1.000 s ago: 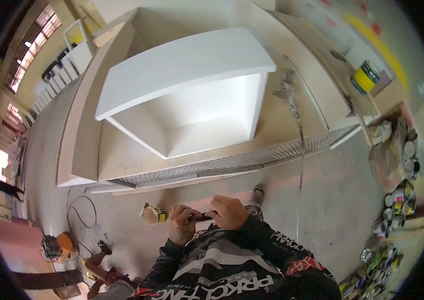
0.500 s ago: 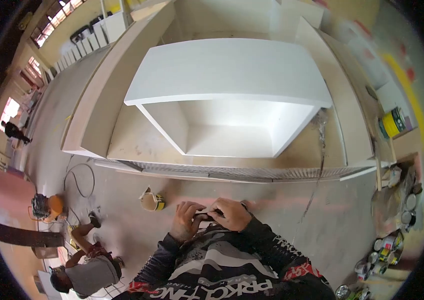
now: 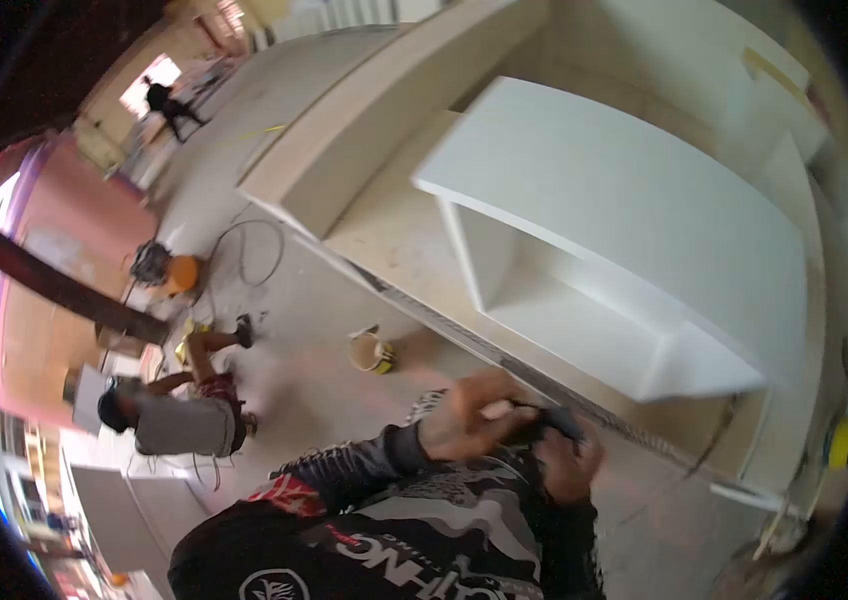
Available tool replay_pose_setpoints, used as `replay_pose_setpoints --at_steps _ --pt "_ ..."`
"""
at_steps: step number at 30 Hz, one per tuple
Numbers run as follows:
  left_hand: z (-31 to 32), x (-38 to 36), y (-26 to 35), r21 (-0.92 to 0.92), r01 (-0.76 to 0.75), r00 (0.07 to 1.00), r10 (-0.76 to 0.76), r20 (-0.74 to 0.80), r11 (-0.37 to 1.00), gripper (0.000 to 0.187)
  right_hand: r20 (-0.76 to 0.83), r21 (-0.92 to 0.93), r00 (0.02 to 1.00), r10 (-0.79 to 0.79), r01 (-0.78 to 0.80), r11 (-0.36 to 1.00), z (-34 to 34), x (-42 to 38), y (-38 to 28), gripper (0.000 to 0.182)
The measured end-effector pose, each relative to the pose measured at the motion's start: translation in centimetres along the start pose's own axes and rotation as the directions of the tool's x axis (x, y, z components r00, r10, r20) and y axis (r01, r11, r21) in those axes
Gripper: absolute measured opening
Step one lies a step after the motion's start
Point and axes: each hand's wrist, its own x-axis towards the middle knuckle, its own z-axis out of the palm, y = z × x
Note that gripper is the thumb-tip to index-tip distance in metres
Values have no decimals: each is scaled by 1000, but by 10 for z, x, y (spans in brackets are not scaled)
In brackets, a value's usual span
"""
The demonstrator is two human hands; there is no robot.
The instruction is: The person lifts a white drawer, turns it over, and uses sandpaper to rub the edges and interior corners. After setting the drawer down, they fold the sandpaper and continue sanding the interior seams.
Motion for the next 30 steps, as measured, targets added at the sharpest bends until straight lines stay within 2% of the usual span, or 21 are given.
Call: replay_pose_setpoints --at_steps 1,2,3,4,6,8,13,14,15,16,18,19,20,21,23,24,26,27,28,29,30 --pt "-14 11 23 41 -3 1000 4 -4 999 25 -83 165 996 -45 58 985 2 0 6 30" --pt "-32 21 43 32 -104 992 106 -63 994 27 -159 98 984 -84 100 990 -1 3 13 28" --pt "-56 30 58 44 -285 958 286 -31 958 27 -246 25 961 -129 139 990 -8 6 21 25" --pt "-83 37 73 41 -459 888 459 9 888 27 -247 30 960 -130 142 989 -15 10 30 25" --pt "-127 49 110 201 -767 630 775 49 610 23 -332 -25 940 -72 68 997 -17 15 43 23" --pt "-173 57 148 189 -820 563 821 93 541 12 -302 -51 951 -72 60 997 16 19 22 24" --pt "-254 45 125 232 -814 558 828 53 533 12 -231 -194 966 -113 68 979 78 33 47 23" --pt "-250 47 119 227 -815 555 830 48 532 13 -219 -124 972 -84 58 991 94 35 49 21" --pt "-289 37 121 215 -818 554 832 42 534 13 -238 -127 968 -82 52 991 108 36 54 21" --pt "-263 44 111 201 -823 548 836 34 532 13 -244 -104 969 -47 22 994 120 39 60 21" --pt "-313 36 106 173 -839 525 851 11 516 14 -326 31 945 40 -31 999 146 43 82 19" --pt "-336 27 103 164 -844 517 856 -4 511 14 -281 -17 952 123 -133 991 170 42 40 21" --pt "-319 36 97 163 -843 516 856 -27 513 14 -303 -105 952 -48 17 994 171 44 66 21" --pt "-303 35 95 179 -832 525 849 -49 525 15 -244 -35 965 -94 88 995 188 47 53 22" --pt "-292 49 84 224 -800 553 829 -84 557 15 -319 -67 948 0 -22 997 219 44 31 24" --pt "-324 42 81 231 -794 558 825 -92 563 16 -256 -140 962 -95 60 988 214 44 43 26" --pt "-364 20 110 236 -807 536 839 -96 542 16 -279 -96 957 -78 54 994 215 41 57 25" --pt "-356 22 113 232 -812 527 844 -101 535 16 -354 -153 934 -39 -17 988 217 39 62 24" --pt "-353 53 71 221 -811 532 840 -110 542 17 -358 -145 932 -46 -7 989 214 36 69 24" --pt "-338 60 66 217 -800 547 828 -120 560 17 -363 -106 932 -3 -38 994 222 36 59 24" --pt "-312 55 64 227 -784 566 815 -124 578 17 -323 -181 946 -3 -59 982 222 40 60 24"
